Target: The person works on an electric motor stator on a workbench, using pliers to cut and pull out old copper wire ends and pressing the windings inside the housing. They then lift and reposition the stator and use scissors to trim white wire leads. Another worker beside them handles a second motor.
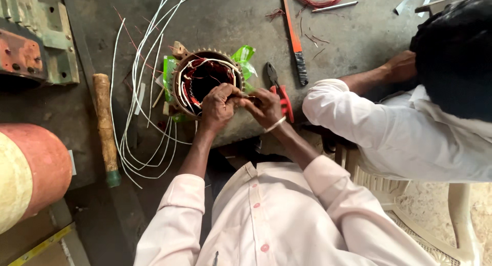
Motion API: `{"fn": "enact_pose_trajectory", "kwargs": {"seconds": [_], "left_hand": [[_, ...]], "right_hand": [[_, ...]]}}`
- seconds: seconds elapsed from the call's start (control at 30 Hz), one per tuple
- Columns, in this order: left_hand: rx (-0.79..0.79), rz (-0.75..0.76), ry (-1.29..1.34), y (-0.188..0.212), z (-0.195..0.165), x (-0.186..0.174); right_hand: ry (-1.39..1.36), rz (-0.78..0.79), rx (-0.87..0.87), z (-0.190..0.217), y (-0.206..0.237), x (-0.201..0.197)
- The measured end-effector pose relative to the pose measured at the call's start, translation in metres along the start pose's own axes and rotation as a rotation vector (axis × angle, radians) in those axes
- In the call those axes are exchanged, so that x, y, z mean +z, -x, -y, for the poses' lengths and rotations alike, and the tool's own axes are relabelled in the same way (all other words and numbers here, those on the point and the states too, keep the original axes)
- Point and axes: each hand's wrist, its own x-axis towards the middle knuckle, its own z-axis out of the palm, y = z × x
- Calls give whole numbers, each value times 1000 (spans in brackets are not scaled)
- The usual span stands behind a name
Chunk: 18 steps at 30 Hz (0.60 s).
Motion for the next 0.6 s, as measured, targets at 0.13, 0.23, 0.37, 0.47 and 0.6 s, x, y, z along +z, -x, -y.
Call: {"fn": "enact_pose_trajectory", "kwargs": {"seconds": [0.13,0.23,0.37,0.47,0.6], "left_hand": [[-11,24,34,2,5,0],[-7,2,25,3,9,3],[13,-60,-27,0,7,5],[77,-93,-102,15,-5,4],[176,-215,-191,65,-24,1]], "right_hand": [[295,139,-410,19,-27,-56],[443,177,-598,36,-40,-89],[313,90,-479,51,-41,-78],[-52,-98,-5,46,-11,-57],[-974,-265,716,7,48,-63]]}}
